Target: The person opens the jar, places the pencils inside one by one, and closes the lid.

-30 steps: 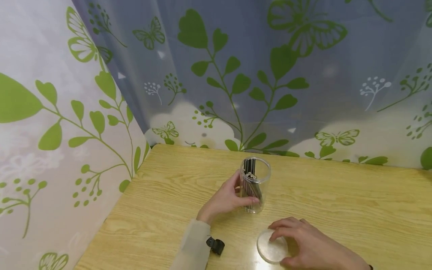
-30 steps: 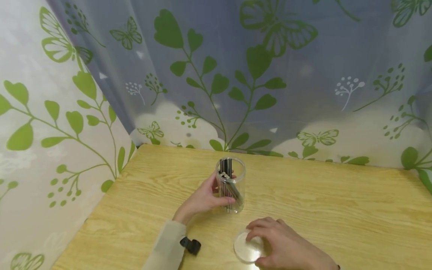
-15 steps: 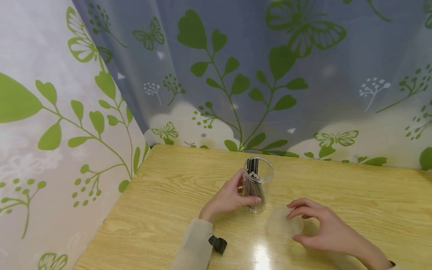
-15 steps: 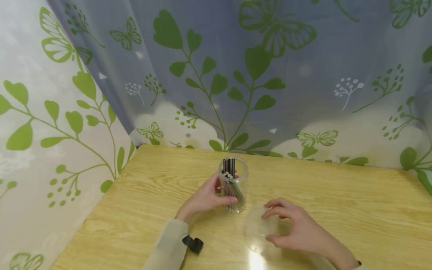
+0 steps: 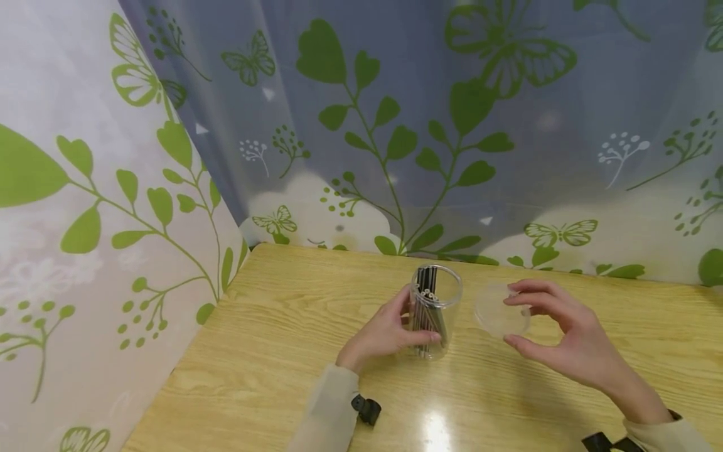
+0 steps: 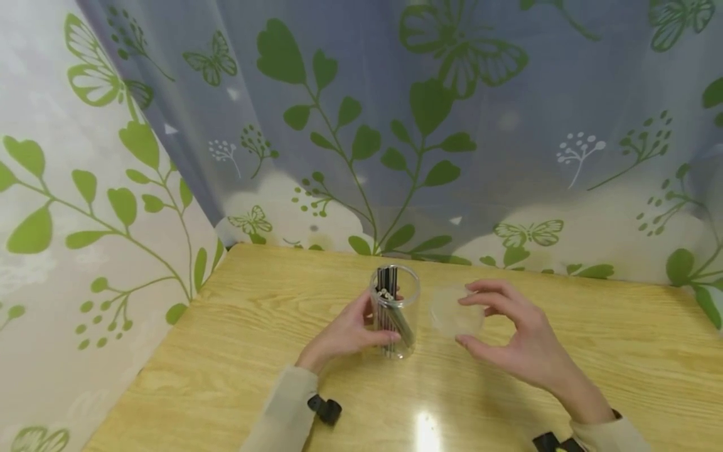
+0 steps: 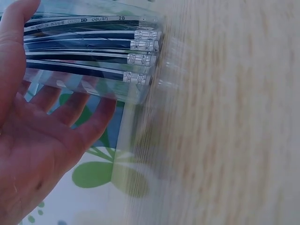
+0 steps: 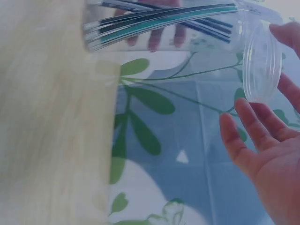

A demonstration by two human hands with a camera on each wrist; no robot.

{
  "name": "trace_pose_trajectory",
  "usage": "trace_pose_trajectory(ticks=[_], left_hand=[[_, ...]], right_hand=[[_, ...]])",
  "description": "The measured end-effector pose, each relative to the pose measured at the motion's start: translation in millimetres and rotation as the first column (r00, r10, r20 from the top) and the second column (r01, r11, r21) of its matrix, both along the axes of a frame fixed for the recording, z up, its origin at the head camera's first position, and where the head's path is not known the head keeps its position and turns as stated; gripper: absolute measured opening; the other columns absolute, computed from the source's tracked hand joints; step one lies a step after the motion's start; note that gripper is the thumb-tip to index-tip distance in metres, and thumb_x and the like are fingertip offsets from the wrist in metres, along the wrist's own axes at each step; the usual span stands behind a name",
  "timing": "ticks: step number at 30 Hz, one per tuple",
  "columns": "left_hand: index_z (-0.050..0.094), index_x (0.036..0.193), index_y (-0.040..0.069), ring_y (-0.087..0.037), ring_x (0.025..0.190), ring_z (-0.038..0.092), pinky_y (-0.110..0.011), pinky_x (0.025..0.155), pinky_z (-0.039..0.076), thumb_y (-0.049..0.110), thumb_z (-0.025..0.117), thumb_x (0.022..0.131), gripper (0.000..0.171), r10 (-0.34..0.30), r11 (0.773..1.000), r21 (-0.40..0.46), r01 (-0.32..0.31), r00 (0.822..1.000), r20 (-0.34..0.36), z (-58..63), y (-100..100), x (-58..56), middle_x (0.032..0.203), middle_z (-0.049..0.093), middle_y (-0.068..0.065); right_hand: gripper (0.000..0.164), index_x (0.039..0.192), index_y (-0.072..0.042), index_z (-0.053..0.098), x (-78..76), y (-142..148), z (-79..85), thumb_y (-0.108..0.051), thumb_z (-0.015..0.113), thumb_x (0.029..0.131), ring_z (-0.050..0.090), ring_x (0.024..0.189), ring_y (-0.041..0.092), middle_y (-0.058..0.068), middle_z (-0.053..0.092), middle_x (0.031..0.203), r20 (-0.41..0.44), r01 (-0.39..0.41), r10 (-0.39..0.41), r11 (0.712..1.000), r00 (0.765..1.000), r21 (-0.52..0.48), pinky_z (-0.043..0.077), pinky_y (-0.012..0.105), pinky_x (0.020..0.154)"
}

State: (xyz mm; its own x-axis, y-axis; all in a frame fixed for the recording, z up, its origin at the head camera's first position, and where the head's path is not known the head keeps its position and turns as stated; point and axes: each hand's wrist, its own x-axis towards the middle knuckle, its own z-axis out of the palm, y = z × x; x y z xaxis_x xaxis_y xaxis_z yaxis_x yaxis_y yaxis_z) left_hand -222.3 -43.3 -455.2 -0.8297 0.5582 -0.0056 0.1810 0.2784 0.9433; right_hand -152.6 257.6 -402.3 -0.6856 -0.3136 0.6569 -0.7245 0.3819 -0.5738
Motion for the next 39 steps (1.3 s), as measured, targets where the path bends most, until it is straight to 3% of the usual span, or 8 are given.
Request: trace_pose_trajectory(ticks=[10,21,39], left_hand=[[0.046,0.139,0.044,-0.017,0.133,0.056,-0.046,0.114,0.044,0.032,0.087,0.083,0.07,0.006,1.0,0.003,-0.006,1.0,0.005,-2.3,0,0.2,0.134,0.063,0.01],[0.037,0.15,0.048,-0.02,0.135,0.055,-0.045,0.114,0.045,0.03,0.087,0.082,0.087,-0.004,1.0,0.013,0.004,1.0,0.003,-4.8,0,0.4,0.144,0.059,0.007],[0.032,0.154,0.046,-0.018,0.136,0.055,-0.038,0.112,0.046,0.028,0.083,0.087,0.086,-0.044,0.998,0.034,0.045,0.999,-0.029,-3.8,3,-4.6,0.147,0.056,0.005]], right_hand=[[0.059,0.113,-0.003,0.073,-18.8,-23,22.8,0.017,0.088,0.06,0.057,0.118,0.003,0.014,0.062,0.128,-0.002,0.045,-0.045,0.999,0.999,0.015,0.048,0.011,0.088],[0.055,0.114,-0.004,0.073,-33.0,-39,29.6,0.015,0.087,0.064,0.057,0.115,-0.001,0.013,0.062,0.129,-0.039,0.028,-0.028,1.0,0.999,0.011,0.05,0.011,0.085],[0.046,0.112,-0.011,0.074,-43.6,-60,31.0,0.004,0.088,0.07,0.058,0.113,0.001,0.011,0.064,0.13,0.005,-0.021,0.02,0.998,1.0,0.06,0.052,0.018,0.083]])
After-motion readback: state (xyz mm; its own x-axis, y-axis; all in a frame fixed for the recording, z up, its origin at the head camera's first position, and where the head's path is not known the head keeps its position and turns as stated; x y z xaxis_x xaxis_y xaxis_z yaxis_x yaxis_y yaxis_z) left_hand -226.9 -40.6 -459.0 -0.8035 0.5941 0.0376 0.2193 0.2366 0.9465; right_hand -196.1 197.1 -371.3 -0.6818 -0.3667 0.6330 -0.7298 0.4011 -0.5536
